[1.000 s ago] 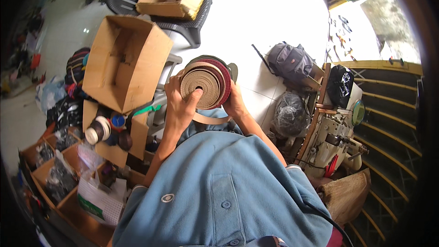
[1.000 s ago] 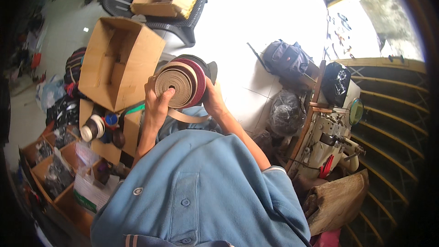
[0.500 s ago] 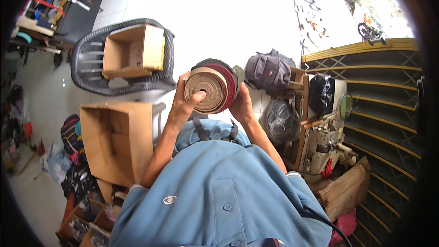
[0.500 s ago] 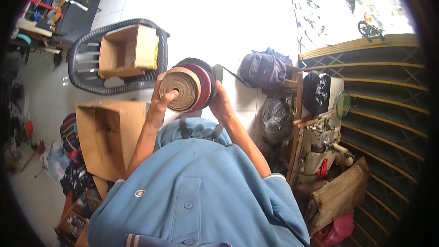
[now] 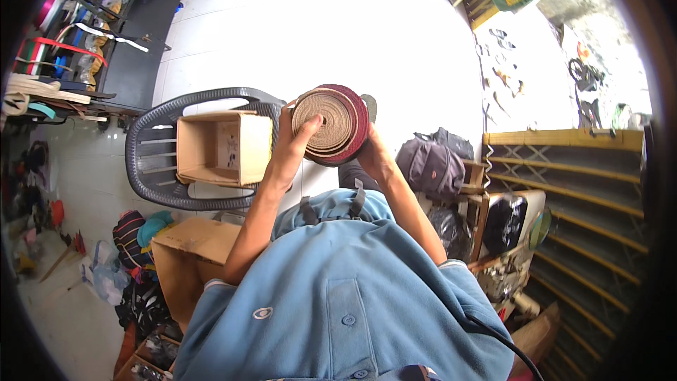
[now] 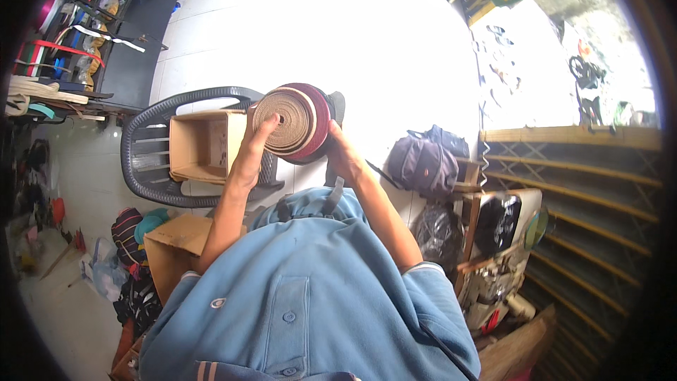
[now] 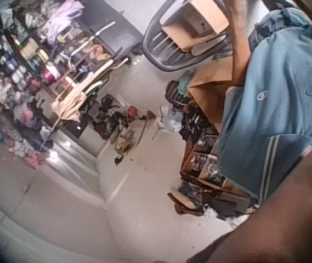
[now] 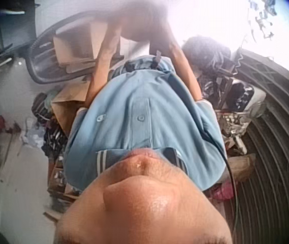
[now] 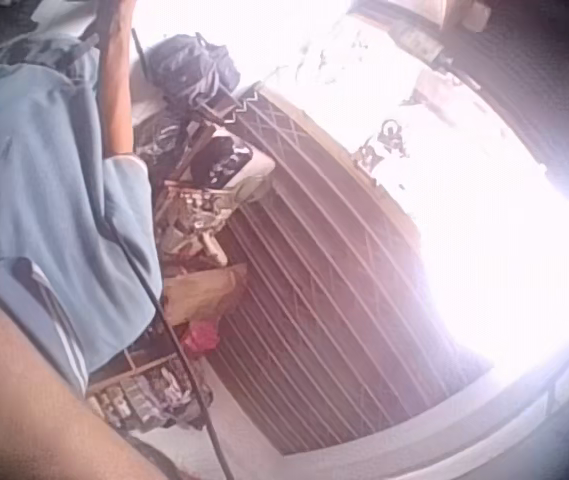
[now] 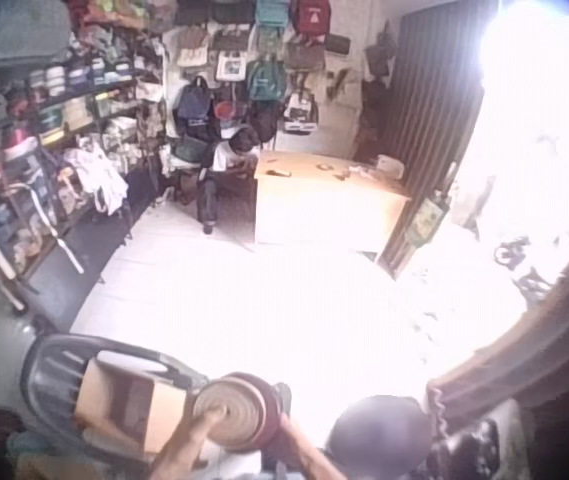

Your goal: The person picks up rolls of ribbon from a shelf and a cardboard box, and places them back onto the storage shelves.

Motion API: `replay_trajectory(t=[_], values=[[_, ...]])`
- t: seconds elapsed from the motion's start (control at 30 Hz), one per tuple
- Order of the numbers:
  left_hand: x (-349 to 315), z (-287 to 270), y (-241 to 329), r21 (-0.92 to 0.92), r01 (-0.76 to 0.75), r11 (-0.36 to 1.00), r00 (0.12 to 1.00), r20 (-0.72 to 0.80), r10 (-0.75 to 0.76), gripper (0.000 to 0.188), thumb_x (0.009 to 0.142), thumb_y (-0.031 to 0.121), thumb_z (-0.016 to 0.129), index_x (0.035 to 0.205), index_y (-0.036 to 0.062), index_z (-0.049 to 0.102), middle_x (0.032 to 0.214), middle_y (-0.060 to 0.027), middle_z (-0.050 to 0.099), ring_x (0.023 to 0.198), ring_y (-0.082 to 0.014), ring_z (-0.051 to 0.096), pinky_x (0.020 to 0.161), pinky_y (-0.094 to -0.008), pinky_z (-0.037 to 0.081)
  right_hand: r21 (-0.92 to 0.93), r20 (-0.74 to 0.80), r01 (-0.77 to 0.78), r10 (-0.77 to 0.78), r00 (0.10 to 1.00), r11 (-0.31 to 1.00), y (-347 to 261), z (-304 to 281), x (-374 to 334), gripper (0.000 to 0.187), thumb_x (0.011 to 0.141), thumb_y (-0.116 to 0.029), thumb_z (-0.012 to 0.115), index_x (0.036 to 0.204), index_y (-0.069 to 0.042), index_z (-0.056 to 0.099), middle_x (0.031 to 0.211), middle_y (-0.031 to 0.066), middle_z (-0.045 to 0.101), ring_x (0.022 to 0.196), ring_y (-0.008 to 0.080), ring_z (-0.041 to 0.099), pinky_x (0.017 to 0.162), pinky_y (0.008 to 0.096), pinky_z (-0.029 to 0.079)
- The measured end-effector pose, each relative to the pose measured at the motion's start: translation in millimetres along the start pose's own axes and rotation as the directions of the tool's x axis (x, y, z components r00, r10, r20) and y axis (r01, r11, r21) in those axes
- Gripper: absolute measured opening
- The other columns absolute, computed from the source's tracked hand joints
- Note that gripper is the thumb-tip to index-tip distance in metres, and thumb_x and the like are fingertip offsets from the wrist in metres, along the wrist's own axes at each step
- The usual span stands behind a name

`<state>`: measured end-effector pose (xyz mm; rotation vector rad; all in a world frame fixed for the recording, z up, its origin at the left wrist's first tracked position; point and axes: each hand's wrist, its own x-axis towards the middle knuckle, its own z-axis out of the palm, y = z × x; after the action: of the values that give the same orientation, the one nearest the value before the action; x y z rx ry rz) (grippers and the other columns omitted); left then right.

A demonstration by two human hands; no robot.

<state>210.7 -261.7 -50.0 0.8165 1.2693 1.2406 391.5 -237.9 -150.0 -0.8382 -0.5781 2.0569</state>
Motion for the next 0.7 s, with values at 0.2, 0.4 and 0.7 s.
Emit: replay_trajectory(t=[0.2,0.4,0.7], values=[[124.5,-4.2,51.6,-0.099,-0.058,0.993,0.975,-0.218,0.035,0.046,0.087,0.029,0.061,0.119,0.0015,0.043,0.112,-0.0101,0.051,0.106,-0.0169,0.049,0.095,-0.0314,0.037,-0.065,0.142,0.043,-0.033,0.989,0.997,-69.9,37.3,143.5,0.077,0.084,-0.059,0.057,0.136,-0.006,0.039,0.135,0.0101,0.046,0.125,0.0233,0.043,0.106,0.0419,0.032],[219.8,-47.8,89.9,-0.263,-0.162,0.951,0.889,-0.458,0.025,0.057,0.094,0.05,0.039,0.126,0.0035,0.047,0.124,-0.0098,0.051,0.118,-0.018,0.044,0.104,-0.0343,0.029,-0.207,0.441,-0.03,0.12,0.89,0.978,-129.4,94.4,283.3,0.076,0.087,-0.061,0.049,0.137,-0.005,0.038,0.135,0.0104,0.046,0.124,0.024,0.044,0.105,0.0413,0.034],[333.7,-177.6,101.9,-0.202,-0.306,0.93,0.764,-0.635,0.114,0.047,0.101,0.036,0.031,0.132,0.0036,0.042,0.132,-0.0096,0.043,0.125,-0.0194,0.039,0.105,-0.0332,0.029,-0.277,0.576,-0.248,0.367,0.731,0.928,-138.5,214.0,461.7,0.062,0.095,-0.049,0.04,0.142,-0.01,0.031,0.142,0.008,0.039,0.13,0.0223,0.037,0.109,0.0401,0.029]])
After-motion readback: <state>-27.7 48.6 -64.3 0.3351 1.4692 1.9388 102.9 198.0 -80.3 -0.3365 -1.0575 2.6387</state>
